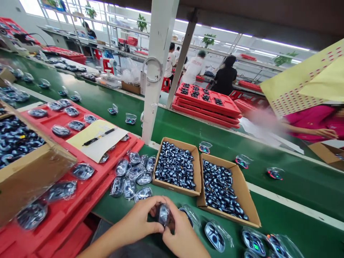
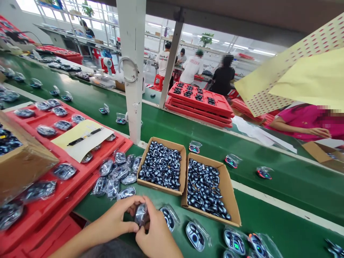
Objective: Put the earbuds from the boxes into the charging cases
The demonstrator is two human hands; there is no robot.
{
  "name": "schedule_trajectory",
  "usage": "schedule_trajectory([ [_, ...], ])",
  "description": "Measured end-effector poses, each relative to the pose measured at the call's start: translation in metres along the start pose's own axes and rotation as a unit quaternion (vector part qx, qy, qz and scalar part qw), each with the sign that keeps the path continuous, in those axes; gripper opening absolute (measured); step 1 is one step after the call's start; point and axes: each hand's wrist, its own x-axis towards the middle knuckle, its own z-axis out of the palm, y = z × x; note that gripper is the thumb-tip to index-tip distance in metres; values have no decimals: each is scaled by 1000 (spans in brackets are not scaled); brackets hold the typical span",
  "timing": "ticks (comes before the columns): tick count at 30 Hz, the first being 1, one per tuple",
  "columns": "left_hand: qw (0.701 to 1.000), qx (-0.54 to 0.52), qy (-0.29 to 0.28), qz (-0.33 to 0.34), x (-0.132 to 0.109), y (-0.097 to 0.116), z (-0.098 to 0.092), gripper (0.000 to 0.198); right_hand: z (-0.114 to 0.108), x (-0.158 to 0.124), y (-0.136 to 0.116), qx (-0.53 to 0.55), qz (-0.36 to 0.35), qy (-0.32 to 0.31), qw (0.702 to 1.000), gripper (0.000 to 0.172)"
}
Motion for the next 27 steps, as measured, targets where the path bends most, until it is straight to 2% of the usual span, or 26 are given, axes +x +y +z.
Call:
schedule_trajectory([
  [4, 1000, 3, -7, 20, 3, -2, 1, 56, -5, 2, 1, -7, 1, 3, 1000, 66],
  [6, 999, -25, -27, 37, 3, -1, 3, 55, -7, 4, 5, 8, 13, 16, 1000, 60],
  [9, 995, -48, -71, 60, 4, 5, 3, 55, -7, 8, 11, -25, 35, 78, 996, 38],
  [11, 994, 29, -75, 78, 6, 12, -6, 52, -5, 12, 13, -133, 29, 137, 981, 26],
  [12, 991, 90, -54, 88, 9, 16, -13, 46, -4, 13, 13, -197, 18, 161, 967, 23],
  [14, 969, 225, 31, 100, 23, 24, -35, 30, -4, 18, 13, -304, 2, 170, 938, 20],
  [16, 922, 362, 115, 76, 47, 30, -59, 27, -5, 23, 12, -375, 2, 145, 916, 18],
  [17, 891, 438, 118, 38, 62, 32, -70, 31, -7, 25, 12, -398, 9, 132, 908, 17],
  [18, 861, 502, 87, -17, 78, 33, -79, 38, -10, 26, 11, -414, 17, 121, 902, 15],
  [19, 854, 515, 66, -36, 94, 32, -86, 43, -13, 27, 10, -421, 23, 115, 900, 15],
  [21, 850, 523, 7, -66, 123, 30, -93, 51, -18, 25, 8, -413, 24, 121, 902, 24],
  [23, 854, 512, -47, -80, 145, 26, -95, 49, -23, 19, 5, -391, 12, 140, 910, 30],
  [25, 854, 508, -76, -85, 156, 24, -96, 42, -24, 11, 1, -364, -10, 159, 917, 28],
  [27, 855, 510, -68, -68, 156, 27, -100, 38, -23, 6, -3, -336, -33, 172, 926, 24],
])
